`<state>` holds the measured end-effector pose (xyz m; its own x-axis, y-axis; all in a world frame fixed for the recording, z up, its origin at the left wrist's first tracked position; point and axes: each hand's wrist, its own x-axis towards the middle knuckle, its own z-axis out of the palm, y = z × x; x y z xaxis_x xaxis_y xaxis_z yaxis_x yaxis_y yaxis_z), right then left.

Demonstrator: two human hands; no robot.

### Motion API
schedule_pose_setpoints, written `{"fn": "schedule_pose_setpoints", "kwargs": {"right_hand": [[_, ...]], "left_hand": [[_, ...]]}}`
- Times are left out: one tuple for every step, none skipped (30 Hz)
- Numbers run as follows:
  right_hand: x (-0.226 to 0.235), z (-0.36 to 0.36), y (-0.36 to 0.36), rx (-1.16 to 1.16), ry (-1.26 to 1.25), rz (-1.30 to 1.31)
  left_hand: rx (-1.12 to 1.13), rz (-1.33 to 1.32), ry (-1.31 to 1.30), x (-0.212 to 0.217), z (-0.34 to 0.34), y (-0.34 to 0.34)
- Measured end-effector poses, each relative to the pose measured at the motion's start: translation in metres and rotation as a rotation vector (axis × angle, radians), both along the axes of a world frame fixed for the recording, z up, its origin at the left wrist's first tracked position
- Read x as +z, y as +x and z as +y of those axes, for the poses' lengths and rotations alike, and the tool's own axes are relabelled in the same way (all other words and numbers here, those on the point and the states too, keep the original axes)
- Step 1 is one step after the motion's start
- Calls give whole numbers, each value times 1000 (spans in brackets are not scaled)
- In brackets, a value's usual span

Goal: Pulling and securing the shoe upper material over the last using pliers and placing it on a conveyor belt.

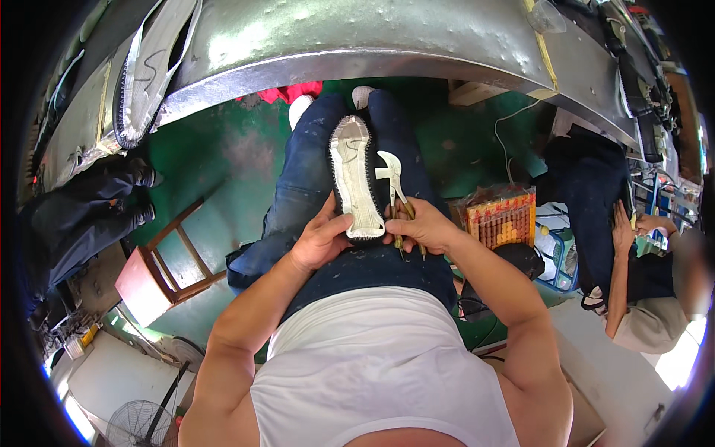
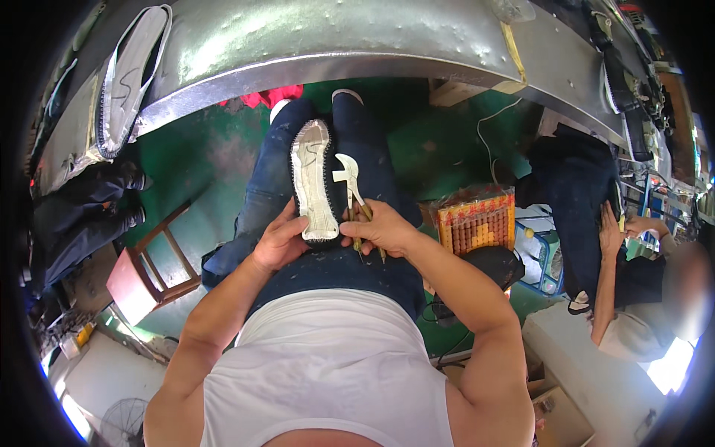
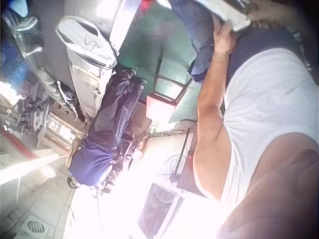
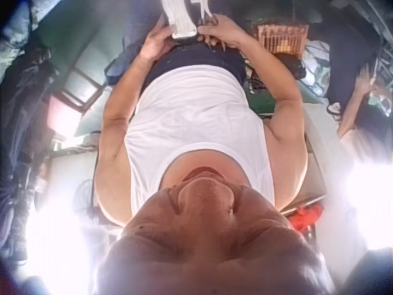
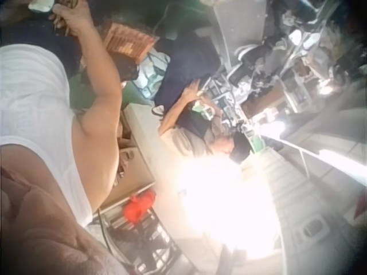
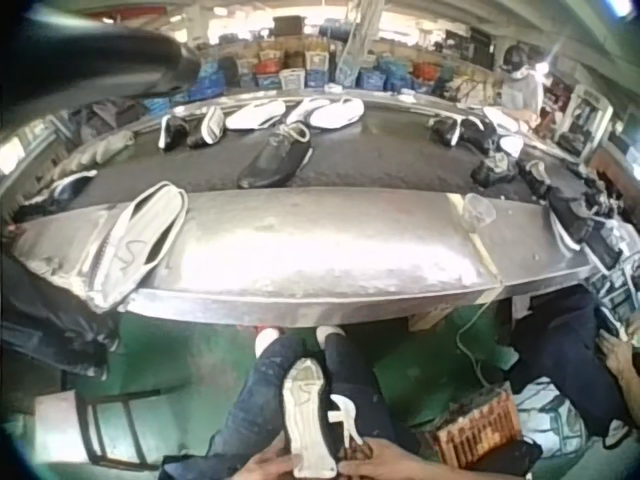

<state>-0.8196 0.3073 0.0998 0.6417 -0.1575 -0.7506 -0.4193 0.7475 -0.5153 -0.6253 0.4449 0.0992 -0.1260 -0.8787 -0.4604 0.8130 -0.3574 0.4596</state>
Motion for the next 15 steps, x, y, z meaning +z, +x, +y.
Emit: {"fn": "schedule_pose_setpoints", "kwargs": {"right_hand": [[-2,2,1,2,-1,2],[-4,4,2,-12,-17,20],[-4,4,3,-23,-33,37],[-4,4,5,-19,-33,38],[-4,4,7,-18,-46,42],[-4,4,9,-20,-58,47],[-4,4,10,-15,-57,49],[-4,3,11,-2,-60,46],[-4,2,13,12,-64,42],[-4,1,14,17,-63,43],[-4,1,15,24,-66,61],[-3,0,16,30,-70,79],[-2,1,17,33,-69,80],[0,2,18,51,-108,99],[2,3,20,68,-147,118]], "left_hand": [[-17,27,-3,2,-1,1],[-34,54,-6,2,-2,1],[-30,55,-6,2,-3,1],[-27,45,-11,0,-3,0],[-23,35,-16,-1,-3,-1],[-19,36,-15,-2,-2,0],[-31,45,-8,-3,-2,1],[-43,53,-1,-4,-1,2],[-39,54,-1,-5,-1,2],[-42,51,4,-7,-1,2],[-45,47,9,-8,-1,2],[-41,49,10,-9,-1,2],[-40,32,20,-10,0,2],[-40,16,30,-11,0,2],[-39,17,30,-12,0,1]]}}
